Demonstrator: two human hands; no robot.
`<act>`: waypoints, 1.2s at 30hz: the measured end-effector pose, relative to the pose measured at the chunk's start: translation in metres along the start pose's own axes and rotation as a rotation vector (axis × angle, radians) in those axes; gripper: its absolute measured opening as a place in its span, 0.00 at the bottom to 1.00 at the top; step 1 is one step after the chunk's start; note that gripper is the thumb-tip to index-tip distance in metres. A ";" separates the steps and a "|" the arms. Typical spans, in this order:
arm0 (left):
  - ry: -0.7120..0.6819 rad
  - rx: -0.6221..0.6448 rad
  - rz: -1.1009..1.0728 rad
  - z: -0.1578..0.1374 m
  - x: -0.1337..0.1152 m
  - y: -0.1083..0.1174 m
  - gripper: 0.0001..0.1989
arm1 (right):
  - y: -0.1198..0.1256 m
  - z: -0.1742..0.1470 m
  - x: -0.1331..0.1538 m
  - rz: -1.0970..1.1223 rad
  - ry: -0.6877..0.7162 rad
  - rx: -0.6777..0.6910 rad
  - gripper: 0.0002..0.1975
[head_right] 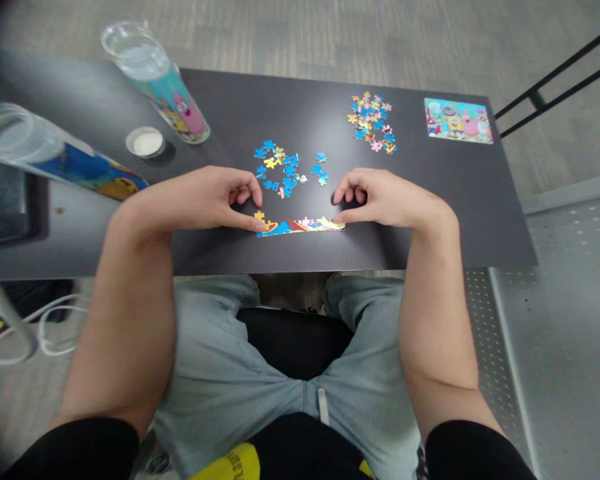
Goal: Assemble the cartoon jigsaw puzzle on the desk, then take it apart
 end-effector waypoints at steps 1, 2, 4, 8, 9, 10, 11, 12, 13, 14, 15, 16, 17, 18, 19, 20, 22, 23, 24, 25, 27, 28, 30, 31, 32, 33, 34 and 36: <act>0.003 -0.002 0.002 0.001 0.002 0.000 0.23 | 0.000 -0.001 0.000 0.003 -0.009 0.005 0.35; 0.003 -0.006 0.004 0.002 0.003 0.000 0.24 | 0.000 -0.001 0.001 0.008 -0.013 0.010 0.34; -0.003 -0.018 0.004 0.003 0.006 0.001 0.25 | -0.001 0.000 0.001 0.019 -0.010 0.014 0.33; -0.009 -0.041 0.009 0.005 0.010 0.002 0.27 | -0.003 0.002 -0.003 0.030 0.010 0.010 0.33; -0.004 -0.042 0.009 0.005 0.011 0.001 0.27 | -0.003 0.003 -0.005 0.034 0.015 0.008 0.33; 0.003 -0.042 0.009 0.005 0.011 0.001 0.27 | -0.003 0.003 -0.006 0.037 0.020 0.005 0.32; 0.012 -0.041 0.009 0.006 0.011 0.001 0.27 | -0.003 0.003 -0.007 0.036 0.025 0.000 0.30; 0.020 -0.038 0.010 0.006 0.011 0.001 0.27 | -0.003 0.002 -0.008 0.033 0.032 -0.007 0.28; 0.028 -0.035 0.015 0.007 0.011 0.000 0.26 | -0.002 0.002 -0.008 0.026 0.038 -0.012 0.26; 0.034 -0.031 0.021 0.007 0.012 0.000 0.26 | -0.002 0.001 -0.009 0.019 0.044 -0.017 0.24; 0.037 -0.029 0.029 0.008 0.012 0.000 0.26 | -0.002 -0.001 -0.009 0.012 0.051 -0.020 0.23; 0.037 -0.026 0.034 0.008 0.012 0.000 0.26 | -0.002 -0.002 -0.009 0.007 0.057 -0.021 0.22; 0.036 -0.023 0.037 0.009 0.012 0.000 0.26 | -0.003 -0.003 -0.009 0.004 0.061 -0.021 0.22; 0.034 -0.020 0.037 0.009 0.012 0.000 0.27 | -0.003 -0.004 -0.008 0.003 0.066 -0.024 0.22; 0.030 -0.020 0.035 0.010 0.012 0.001 0.28 | -0.003 -0.005 -0.008 0.005 0.068 -0.029 0.23; 0.024 -0.024 0.030 0.010 0.012 0.001 0.27 | -0.003 -0.006 -0.008 0.011 0.068 -0.033 0.23; 0.003 -0.064 0.018 0.012 0.009 0.004 0.24 | -0.003 -0.005 -0.009 0.027 0.055 -0.047 0.22; -0.009 -0.104 0.012 0.013 0.007 0.006 0.21 | -0.003 -0.004 -0.009 0.033 0.047 -0.062 0.22; -0.021 -0.154 0.006 0.013 0.006 0.010 0.19 | -0.002 -0.002 -0.011 0.036 0.040 -0.086 0.22; -0.030 -0.205 0.003 0.014 0.004 0.013 0.16 | -0.001 0.001 -0.012 0.034 0.037 -0.119 0.22; -0.036 -0.295 0.004 0.016 0.003 0.018 0.13 | 0.001 0.007 -0.014 0.019 0.047 -0.187 0.21; -0.033 -0.333 0.008 0.017 0.003 0.021 0.12 | 0.001 0.011 -0.014 0.011 0.058 -0.210 0.20; -0.022 -0.407 0.017 0.019 0.006 0.025 0.11 | -0.001 0.020 -0.013 -0.005 0.093 -0.231 0.19; -0.015 -0.441 0.020 0.020 0.008 0.028 0.10 | -0.002 0.024 -0.012 -0.012 0.111 -0.239 0.19; -0.006 -0.470 0.021 0.021 0.010 0.030 0.09 | -0.004 0.028 -0.011 -0.020 0.125 -0.250 0.19; 0.004 -0.483 0.021 0.022 0.012 0.031 0.08 | -0.005 0.032 -0.009 -0.031 0.135 -0.264 0.19; 0.018 -0.482 0.020 0.024 0.014 0.031 0.08 | -0.007 0.035 -0.008 -0.044 0.140 -0.273 0.19; 0.045 -0.449 0.013 0.027 0.020 0.030 0.07 | -0.010 0.040 -0.005 -0.068 0.140 -0.290 0.19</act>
Point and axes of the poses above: each hand's wrist, its own z-axis towards the middle knuckle, its own y-axis out of the back of the hand, x = y × z, the point moved 8 cm from there along z, towards the middle knuckle, and after that the axes turned 1 degree about z, right-handed, at the moved point
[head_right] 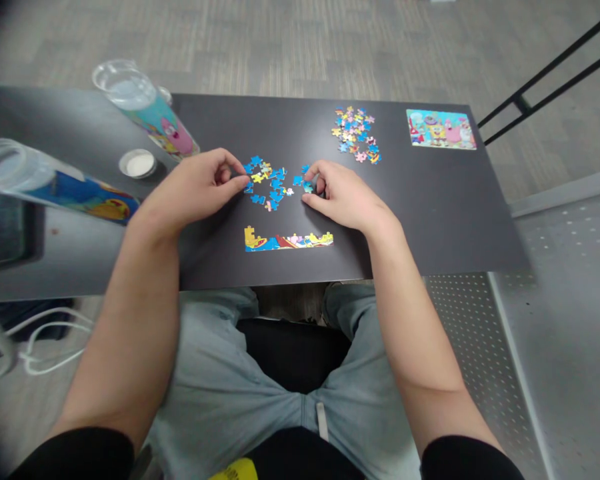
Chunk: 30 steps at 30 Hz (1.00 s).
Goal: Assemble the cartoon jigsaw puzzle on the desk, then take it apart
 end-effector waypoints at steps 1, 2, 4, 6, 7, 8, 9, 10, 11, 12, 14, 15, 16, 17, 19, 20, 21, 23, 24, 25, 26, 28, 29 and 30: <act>0.009 0.020 -0.002 0.001 0.002 -0.002 0.07 | -0.002 0.002 0.001 -0.012 0.000 -0.007 0.19; 0.012 0.037 -0.006 0.001 0.004 -0.003 0.07 | -0.003 0.002 0.002 -0.020 0.001 -0.014 0.18; 0.007 0.061 -0.014 0.001 0.005 -0.004 0.09 | -0.003 0.003 0.003 -0.020 0.001 -0.022 0.18; 0.000 0.076 -0.019 0.000 0.007 -0.005 0.11 | 0.000 0.002 0.000 0.010 -0.013 -0.019 0.19; 0.000 0.080 -0.019 0.000 0.007 -0.005 0.11 | 0.003 0.001 -0.003 0.030 -0.028 -0.019 0.19; 0.000 0.082 -0.019 0.000 0.008 -0.004 0.11 | 0.006 0.001 -0.006 0.046 -0.048 -0.021 0.19; 0.000 0.086 -0.018 -0.001 0.008 -0.004 0.12 | 0.009 0.000 -0.009 0.055 -0.069 -0.024 0.20; -0.001 0.089 -0.017 -0.001 0.008 -0.004 0.12 | 0.012 0.000 -0.011 0.057 -0.085 -0.027 0.19; -0.002 0.093 -0.016 -0.001 0.009 -0.004 0.12 | 0.014 0.000 -0.011 0.053 -0.094 -0.026 0.19; -0.003 0.096 -0.016 -0.002 0.009 -0.004 0.12 | 0.015 0.000 -0.011 0.044 -0.098 -0.020 0.19; -0.005 0.091 -0.014 -0.003 0.009 -0.003 0.13 | 0.014 0.001 -0.007 0.021 -0.095 -0.003 0.18; -0.005 0.081 -0.014 -0.003 0.009 -0.002 0.14 | 0.013 0.001 -0.005 0.012 -0.094 0.007 0.17; -0.004 0.071 -0.012 -0.004 0.009 -0.001 0.15 | 0.012 0.001 -0.003 0.008 -0.097 0.017 0.16; -0.003 0.063 -0.010 -0.004 0.009 0.000 0.15 | 0.011 0.001 -0.002 0.009 -0.100 0.025 0.15; 0.003 0.055 -0.006 -0.006 0.009 0.002 0.16 | 0.011 0.001 -0.002 0.022 -0.104 0.029 0.15; 0.005 0.054 -0.003 -0.006 0.009 0.002 0.17 | 0.011 0.001 -0.002 0.031 -0.106 0.029 0.17; 0.008 0.056 0.000 -0.007 0.009 0.003 0.17 | 0.012 0.000 -0.004 0.042 -0.110 0.029 0.19; 0.010 0.062 0.004 -0.008 0.009 0.003 0.16 | 0.011 -0.001 -0.008 0.072 -0.134 0.037 0.23; 0.012 0.066 0.005 -0.008 0.009 0.003 0.16 | 0.010 -0.001 -0.010 0.092 -0.152 0.044 0.25; 0.014 0.070 0.005 -0.009 0.009 0.004 0.16 | 0.009 -0.002 -0.011 0.114 -0.169 0.055 0.26; 0.016 0.072 0.004 -0.010 0.009 0.004 0.16 | 0.007 -0.003 -0.011 0.134 -0.184 0.070 0.26; 0.017 0.073 0.001 -0.010 0.010 0.005 0.16 | 0.004 -0.003 -0.006 0.169 -0.197 0.099 0.26; 0.017 0.074 0.002 -0.011 0.010 0.005 0.17 | 0.002 -0.003 -0.002 0.184 -0.196 0.114 0.26; 0.014 0.076 0.003 -0.011 0.010 0.006 0.17 | 0.000 -0.002 0.002 0.196 -0.195 0.129 0.26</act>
Point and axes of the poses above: each hand's wrist, its own z-axis towards the middle knuckle, its own y-axis out of the back of the hand, x = y × z, the point moved 8 cm from there along z, towards the middle knuckle, and after that the axes turned 1 degree about z, right-handed, at the moved point
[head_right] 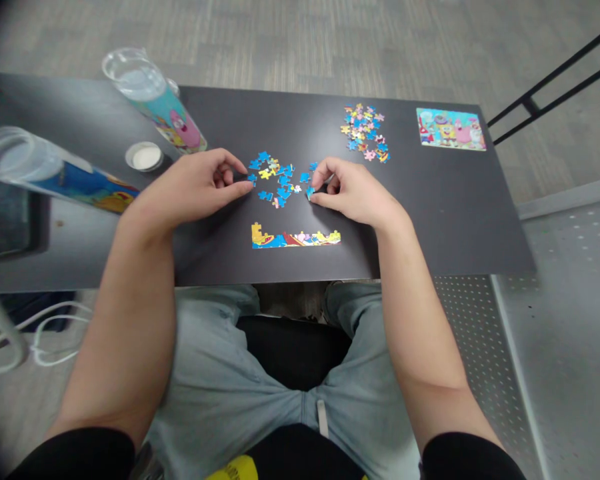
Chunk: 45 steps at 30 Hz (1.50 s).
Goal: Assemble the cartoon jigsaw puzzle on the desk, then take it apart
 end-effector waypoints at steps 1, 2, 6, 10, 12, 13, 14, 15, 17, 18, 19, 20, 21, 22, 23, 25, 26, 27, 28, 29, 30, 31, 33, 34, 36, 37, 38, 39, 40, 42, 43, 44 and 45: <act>-0.004 0.004 0.002 0.000 0.000 0.000 0.18 | -0.002 0.000 0.003 0.010 0.001 0.012 0.27; -0.007 0.010 0.003 -0.001 0.001 0.001 0.19 | -0.005 0.000 0.006 0.022 0.005 0.024 0.27; -0.017 0.027 -0.002 -0.003 0.002 0.001 0.19 | -0.009 0.003 0.014 0.064 0.069 0.022 0.24; -0.021 0.032 -0.015 -0.004 0.003 0.001 0.19 | -0.006 0.005 0.009 0.050 0.059 -0.004 0.19; -0.028 0.038 -0.013 -0.004 0.002 0.001 0.18 | -0.002 0.006 0.006 0.018 0.060 -0.031 0.18; -0.033 0.040 -0.011 -0.004 0.002 0.001 0.18 | 0.001 0.006 0.006 -0.007 0.071 -0.053 0.18; -0.037 0.040 -0.009 -0.004 0.002 0.000 0.18 | 0.004 0.006 0.005 -0.031 0.085 -0.082 0.18; -0.040 0.038 -0.007 -0.004 0.002 0.001 0.17 | 0.007 0.007 0.005 -0.056 0.094 -0.109 0.18; -0.044 0.034 -0.005 -0.003 0.001 0.001 0.17 | 0.010 0.007 0.002 -0.100 0.096 -0.135 0.16; -0.044 0.033 -0.004 -0.003 0.001 0.001 0.16 | 0.011 0.008 0.001 -0.110 0.094 -0.143 0.15; -0.044 0.032 -0.003 -0.003 0.001 0.001 0.16 | 0.012 0.008 0.001 -0.114 0.094 -0.159 0.15; -0.045 0.031 -0.002 -0.003 0.001 0.002 0.16 | 0.013 0.008 0.001 -0.117 0.096 -0.179 0.15; -0.046 0.031 0.000 -0.003 0.000 0.002 0.15 | 0.014 0.008 0.002 -0.124 0.098 -0.195 0.15; -0.047 0.028 0.002 -0.003 0.000 0.002 0.15 | 0.014 0.008 0.003 -0.135 0.098 -0.206 0.16; -0.049 0.024 0.004 -0.003 0.000 0.002 0.15 | 0.013 0.008 0.004 -0.150 0.094 -0.206 0.16; -0.053 0.010 0.007 -0.002 -0.002 0.001 0.15 | 0.010 0.009 0.004 -0.185 0.090 -0.179 0.15; -0.058 0.000 0.007 -0.001 -0.004 0.000 0.15 | 0.007 0.010 0.004 -0.197 0.096 -0.166 0.15; -0.065 -0.015 0.007 0.000 -0.006 -0.002 0.16 | 0.005 0.011 0.005 -0.206 0.109 -0.167 0.16; -0.075 -0.038 0.006 0.001 -0.009 -0.003 0.16 | 0.004 0.012 0.005 -0.213 0.126 -0.182 0.16; -0.085 -0.066 0.007 0.002 -0.012 -0.005 0.17 | 0.002 0.012 0.005 -0.222 0.141 -0.202 0.17; -0.094 -0.097 0.008 0.004 -0.016 -0.007 0.18 | 0.000 0.013 0.005 -0.232 0.151 -0.221 0.18; -0.100 -0.126 0.010 0.006 -0.020 -0.010 0.18 | -0.002 0.013 0.004 -0.244 0.157 -0.237 0.19; -0.095 -0.160 0.012 0.012 -0.026 -0.016 0.20 | -0.007 0.014 0.005 -0.267 0.162 -0.268 0.18; -0.086 -0.160 0.012 0.015 -0.028 -0.019 0.20 | -0.008 0.013 0.005 -0.275 0.163 -0.282 0.18; -0.065 -0.150 0.013 0.022 -0.029 -0.024 0.19 | -0.010 0.012 0.007 -0.286 0.163 -0.318 0.19; -0.056 -0.146 0.013 0.026 -0.028 -0.025 0.18 | -0.010 0.011 0.007 -0.291 0.160 -0.333 0.19; -0.051 -0.143 0.012 0.029 -0.027 -0.026 0.17 | -0.010 0.011 0.008 -0.296 0.156 -0.342 0.20; -0.050 -0.140 0.008 0.032 -0.026 -0.026 0.16 | -0.010 0.011 0.008 -0.300 0.151 -0.346 0.21; -0.053 -0.140 0.000 0.035 -0.024 -0.026 0.15 | -0.010 0.010 0.007 -0.302 0.149 -0.348 0.21; -0.063 -0.142 -0.023 0.039 -0.021 -0.025 0.13 | -0.011 0.010 0.007 -0.304 0.148 -0.344 0.21; -0.067 -0.145 -0.033 0.040 -0.020 -0.025 0.12 | -0.011 0.010 0.007 -0.306 0.148 -0.339 0.21; -0.068 -0.148 -0.042 0.041 -0.018 -0.024 0.12 | -0.012 0.010 0.007 -0.310 0.148 -0.335 0.21; -0.066 -0.151 -0.049 0.041 -0.017 -0.024 0.12 | -0.012 0.010 0.007 -0.316 0.148 -0.332 0.21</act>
Point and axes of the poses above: each hand's wrist, its own z-axis towards the middle knuckle, its own y-axis out of the back of the hand, x = y × z, the point moved 8 cm from there along z, towards the middle knuckle, and after that the axes turned 1 degree about z, right-handed, at the moved point
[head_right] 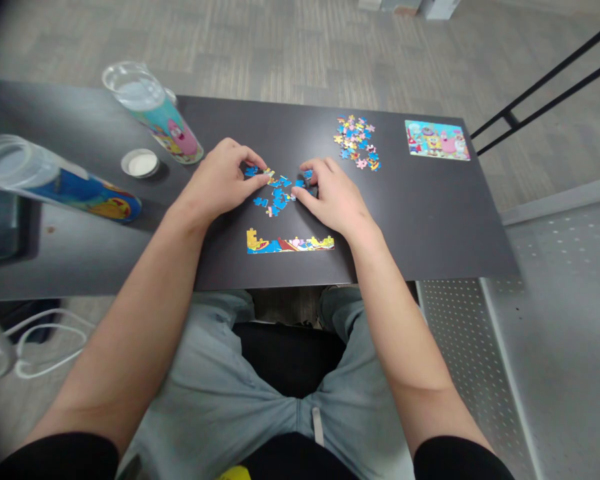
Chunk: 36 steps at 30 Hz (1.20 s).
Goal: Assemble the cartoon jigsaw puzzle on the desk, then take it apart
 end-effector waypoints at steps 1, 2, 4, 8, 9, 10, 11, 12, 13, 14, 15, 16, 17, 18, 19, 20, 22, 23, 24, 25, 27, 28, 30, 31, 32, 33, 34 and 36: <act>0.004 -0.001 -0.005 0.000 0.001 0.000 0.11 | 0.000 0.000 0.000 -0.006 0.002 0.002 0.21; 0.007 0.000 -0.010 0.000 0.001 -0.001 0.11 | 0.000 0.000 0.000 -0.010 0.005 0.004 0.21; 0.004 0.007 -0.016 0.001 0.001 -0.003 0.09 | 0.000 0.000 0.000 -0.018 0.011 0.005 0.21; -0.022 -0.033 -0.021 0.001 0.002 -0.005 0.13 | -0.002 0.001 -0.002 -0.066 0.038 0.005 0.21; -0.025 -0.051 -0.022 0.002 0.003 -0.005 0.15 | -0.002 0.002 -0.002 -0.079 0.046 0.007 0.21; -0.025 -0.064 -0.022 0.002 0.005 -0.006 0.16 | -0.003 0.002 -0.003 -0.090 0.053 0.008 0.21; -0.023 -0.071 -0.024 0.002 0.006 -0.006 0.16 | -0.003 0.002 -0.003 -0.097 0.059 0.008 0.21; -0.019 -0.069 -0.028 0.003 0.007 -0.007 0.14 | -0.004 0.002 -0.004 -0.101 0.063 0.008 0.21; -0.013 -0.063 -0.032 0.003 0.007 -0.007 0.12 | -0.004 0.002 -0.004 -0.103 0.068 0.005 0.21; -0.007 -0.057 -0.037 0.003 0.007 -0.008 0.10 | -0.004 0.002 -0.004 -0.103 0.072 0.001 0.21; -0.001 -0.053 -0.041 0.004 0.007 -0.008 0.09 | -0.003 0.002 -0.004 -0.102 0.075 -0.003 0.21; 0.003 -0.053 -0.046 0.003 0.006 -0.007 0.08 | -0.003 0.002 -0.003 -0.100 0.077 -0.006 0.21; 0.005 -0.055 -0.052 0.003 0.006 -0.007 0.08 | -0.003 0.002 -0.003 -0.099 0.079 -0.009 0.21; 0.004 -0.059 -0.060 0.003 0.005 -0.006 0.09 | -0.003 0.002 -0.003 -0.097 0.079 -0.010 0.20; 0.002 -0.061 -0.073 0.003 0.005 -0.006 0.10 | -0.003 0.002 -0.003 -0.094 0.080 -0.008 0.20; 0.002 -0.062 -0.091 0.003 0.005 -0.006 0.10 | -0.003 0.002 -0.003 -0.090 0.080 -0.006 0.20; 0.007 -0.063 -0.133 0.004 0.006 -0.006 0.12 | -0.004 0.002 -0.004 -0.079 0.083 0.000 0.21; 0.010 -0.067 -0.151 0.004 0.006 -0.006 0.13 | -0.004 0.003 -0.005 -0.074 0.083 -0.001 0.21; 0.008 -0.074 -0.166 0.003 0.006 -0.005 0.14 | -0.004 0.003 -0.007 -0.069 0.083 -0.004 0.22; 0.002 -0.081 -0.179 0.003 0.005 -0.003 0.14 | -0.003 0.004 -0.009 -0.063 0.083 -0.009 0.22; -0.022 -0.082 -0.208 0.001 0.001 0.000 0.12 | -0.001 0.005 -0.011 -0.042 0.091 -0.018 0.22; -0.033 -0.074 -0.234 -0.001 -0.001 0.002 0.10 | 0.000 0.005 -0.010 -0.023 0.100 -0.020 0.21; -0.039 -0.054 -0.325 -0.007 -0.005 0.006 0.07 | 0.002 0.005 -0.007 0.038 0.124 -0.011 0.20; -0.033 -0.047 -0.384 -0.010 -0.006 0.008 0.07 | 0.003 0.004 -0.003 0.079 0.136 -0.003 0.19; -0.021 -0.040 -0.446 -0.014 -0.007 0.009 0.09 | 0.003 0.004 0.001 0.123 0.148 0.007 0.19; -0.004 -0.029 -0.505 -0.018 -0.007 0.010 0.11 | 0.003 0.004 0.006 0.167 0.158 0.017 0.18; 0.016 -0.010 -0.559 -0.022 -0.008 0.010 0.14 | 0.002 0.003 0.012 0.207 0.170 0.024 0.18; 0.060 0.049 -0.645 -0.029 -0.009 0.008 0.19 | 0.000 0.004 0.024 0.268 0.196 0.028 0.18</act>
Point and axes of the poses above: each hand's wrist, its own z-axis towards the middle knuckle, its own y-axis out of the back of the hand, x = y × z, the point moved 8 cm from there along z, towards the middle knuckle, and after that the axes turned 1 degree about z, right-handed, at the moved point
